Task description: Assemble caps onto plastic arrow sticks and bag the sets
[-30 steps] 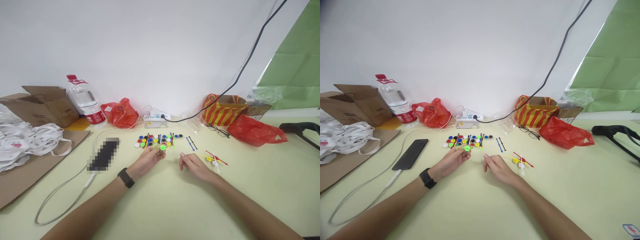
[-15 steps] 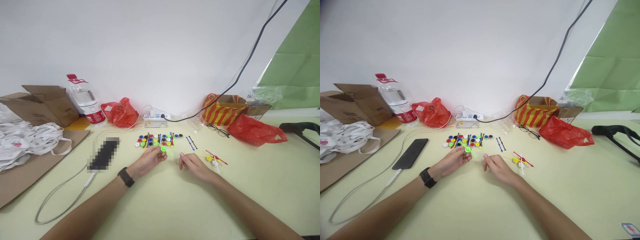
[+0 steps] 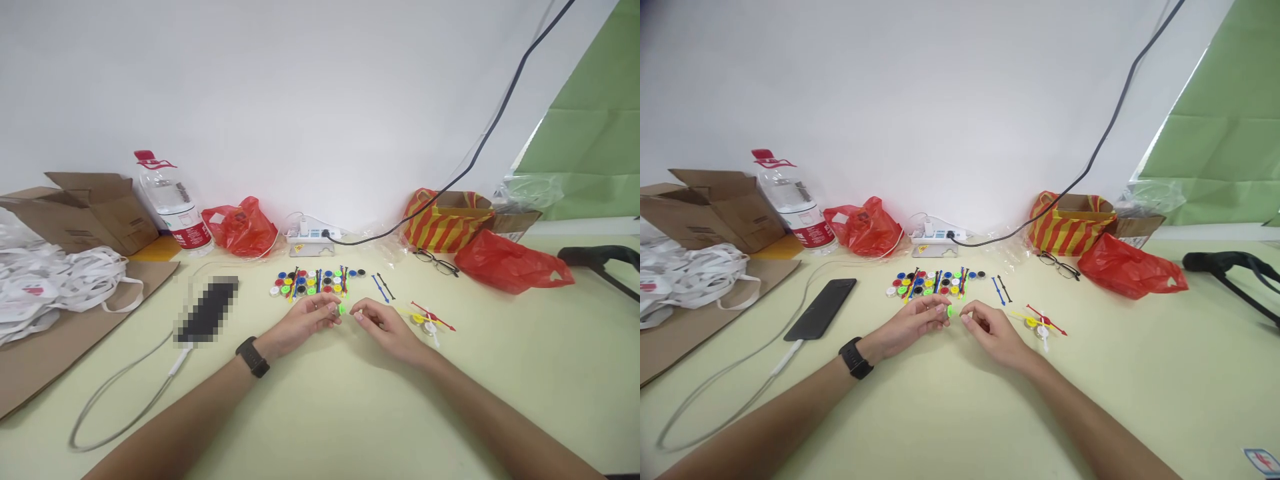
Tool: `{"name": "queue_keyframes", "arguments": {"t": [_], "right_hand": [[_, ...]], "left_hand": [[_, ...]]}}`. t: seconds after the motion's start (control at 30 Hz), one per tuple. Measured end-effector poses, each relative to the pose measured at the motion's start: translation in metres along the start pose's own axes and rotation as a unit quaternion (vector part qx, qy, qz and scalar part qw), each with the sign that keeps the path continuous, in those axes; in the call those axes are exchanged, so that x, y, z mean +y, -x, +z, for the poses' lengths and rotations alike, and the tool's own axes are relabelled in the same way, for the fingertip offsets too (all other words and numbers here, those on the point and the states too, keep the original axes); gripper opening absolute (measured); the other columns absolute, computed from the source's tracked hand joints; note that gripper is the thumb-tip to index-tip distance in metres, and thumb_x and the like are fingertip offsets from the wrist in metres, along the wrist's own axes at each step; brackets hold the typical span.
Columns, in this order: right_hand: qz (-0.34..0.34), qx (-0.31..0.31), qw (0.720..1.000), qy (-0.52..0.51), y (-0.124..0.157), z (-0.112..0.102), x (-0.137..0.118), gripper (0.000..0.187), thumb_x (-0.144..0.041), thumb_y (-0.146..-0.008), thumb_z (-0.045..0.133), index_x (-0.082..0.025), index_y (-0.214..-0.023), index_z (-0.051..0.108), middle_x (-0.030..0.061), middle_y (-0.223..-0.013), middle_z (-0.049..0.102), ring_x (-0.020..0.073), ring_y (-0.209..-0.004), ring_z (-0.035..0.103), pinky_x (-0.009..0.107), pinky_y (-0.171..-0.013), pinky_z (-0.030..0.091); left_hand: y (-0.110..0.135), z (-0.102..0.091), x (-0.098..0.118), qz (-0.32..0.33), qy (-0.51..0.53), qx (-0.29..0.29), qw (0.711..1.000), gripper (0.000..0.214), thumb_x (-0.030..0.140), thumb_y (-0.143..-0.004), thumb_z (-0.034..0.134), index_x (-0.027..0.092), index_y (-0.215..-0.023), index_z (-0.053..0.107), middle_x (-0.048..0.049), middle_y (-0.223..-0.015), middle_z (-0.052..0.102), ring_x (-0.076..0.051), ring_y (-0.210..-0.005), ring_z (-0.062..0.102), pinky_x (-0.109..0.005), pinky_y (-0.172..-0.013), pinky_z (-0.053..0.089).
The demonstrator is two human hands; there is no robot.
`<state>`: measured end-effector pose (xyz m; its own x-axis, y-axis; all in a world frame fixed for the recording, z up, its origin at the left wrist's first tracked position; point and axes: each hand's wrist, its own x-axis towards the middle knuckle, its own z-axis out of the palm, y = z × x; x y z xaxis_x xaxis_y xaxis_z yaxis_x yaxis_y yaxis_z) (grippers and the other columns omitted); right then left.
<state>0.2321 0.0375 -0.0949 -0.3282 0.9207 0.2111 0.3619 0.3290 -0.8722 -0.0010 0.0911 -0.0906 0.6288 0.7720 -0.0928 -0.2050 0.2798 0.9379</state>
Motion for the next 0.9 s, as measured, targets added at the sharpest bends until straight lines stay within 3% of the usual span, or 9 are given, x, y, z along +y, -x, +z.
{"name": "queue_keyframes", "arguments": {"t": [0.2,0.4,0.5,0.57,0.67,0.73,0.77,0.83,0.9], "right_hand": [[0.001,-0.011,1.000,-0.013,0.002,0.005,0.005,0.027,-0.046,-0.103,0.052,-0.022,-0.112,0.061,-0.0064,-0.066,0.036,0.0126,-0.058,0.035,0.026,-0.055,0.026],[0.018,-0.015,0.998,-0.053,0.001,0.005,0.001,0.032,-0.050,-0.100,0.056,-0.022,-0.115,0.061,-0.0068,-0.066,0.035,0.0129,-0.059,0.034,0.027,-0.056,0.027],[0.077,0.007,0.988,-0.134,-0.001,0.004,-0.004,0.044,-0.056,-0.097,0.059,-0.025,-0.127,0.054,-0.0069,-0.066,0.041,0.0135,-0.059,0.038,0.027,-0.057,0.030],[0.150,0.024,0.964,-0.217,-0.001,0.001,-0.008,0.049,-0.061,-0.095,0.058,-0.028,-0.130,0.051,-0.0060,-0.070,0.049,0.0130,-0.057,0.039,0.026,-0.056,0.030],[0.231,-0.070,0.912,-0.332,-0.001,-0.007,-0.012,0.051,-0.070,-0.097,0.043,-0.023,-0.097,0.061,-0.0033,-0.065,0.050,0.0118,-0.050,0.034,0.027,-0.053,0.029],[0.215,-0.133,0.893,-0.372,0.000,-0.015,-0.014,0.066,-0.072,-0.098,0.030,-0.021,-0.060,0.049,-0.0028,-0.053,0.037,0.0120,-0.047,0.028,0.030,-0.052,0.030],[0.194,-0.130,0.896,-0.378,0.000,-0.019,-0.016,0.071,-0.072,-0.098,0.026,-0.022,-0.049,0.038,-0.0027,-0.050,0.029,0.0124,-0.047,0.025,0.032,-0.052,0.031],[0.154,-0.062,0.914,-0.371,0.000,-0.026,-0.018,0.072,-0.072,-0.098,0.022,-0.024,-0.045,0.025,-0.0027,-0.050,0.022,0.0132,-0.048,0.023,0.034,-0.053,0.032],[0.139,-0.003,0.927,-0.348,-0.001,-0.028,-0.019,0.069,-0.072,-0.098,0.025,-0.023,-0.049,0.031,-0.0028,-0.054,0.025,0.0135,-0.050,0.022,0.033,-0.053,0.032]], "left_hand": [[0.001,0.004,0.000,0.016,-0.058,-0.019,0.998,0.028,0.034,-0.083,0.083,0.017,-0.104,0.073,-0.0059,-0.100,0.070,-0.019,-0.092,0.070,-0.035,-0.092,0.052],[-0.001,0.003,-0.003,0.054,-0.100,0.008,0.994,0.029,0.032,-0.081,0.085,0.016,-0.101,0.072,-0.0061,-0.098,0.071,-0.019,-0.090,0.070,-0.035,-0.090,0.054],[-0.001,0.003,-0.004,0.075,-0.105,0.034,0.991,0.028,0.032,-0.082,0.084,0.016,-0.101,0.071,-0.0046,-0.092,0.071,-0.017,-0.085,0.070,-0.033,-0.086,0.055],[-0.001,0.004,-0.005,0.078,-0.109,0.046,0.990,0.027,0.031,-0.081,0.084,0.015,-0.099,0.069,-0.0037,-0.088,0.071,-0.016,-0.082,0.069,-0.032,-0.084,0.054],[-0.001,0.005,-0.007,0.082,-0.113,0.064,0.988,0.027,0.028,-0.079,0.086,0.015,-0.094,0.068,-0.0027,-0.085,0.071,-0.015,-0.080,0.068,-0.029,-0.080,0.053],[-0.002,0.005,-0.007,0.088,-0.114,0.078,0.986,0.027,0.027,-0.077,0.087,0.016,-0.093,0.068,-0.0025,-0.086,0.071,-0.014,-0.080,0.068,-0.027,-0.078,0.053],[-0.002,0.005,-0.008,0.089,-0.113,0.084,0.986,0.028,0.026,-0.076,0.087,0.016,-0.093,0.068,-0.0025,-0.086,0.071,-0.014,-0.081,0.068,-0.027,-0.077,0.052],[-0.002,0.004,-0.008,0.087,-0.109,0.086,0.986,0.028,0.026,-0.076,0.088,0.016,-0.093,0.067,-0.0025,-0.085,0.071,-0.015,-0.080,0.069,-0.027,-0.077,0.052],[-0.002,0.005,-0.007,0.083,-0.108,0.076,0.988,0.029,0.026,-0.075,0.088,0.016,-0.093,0.067,-0.0027,-0.083,0.072,-0.015,-0.079,0.069,-0.028,-0.076,0.052]]}}
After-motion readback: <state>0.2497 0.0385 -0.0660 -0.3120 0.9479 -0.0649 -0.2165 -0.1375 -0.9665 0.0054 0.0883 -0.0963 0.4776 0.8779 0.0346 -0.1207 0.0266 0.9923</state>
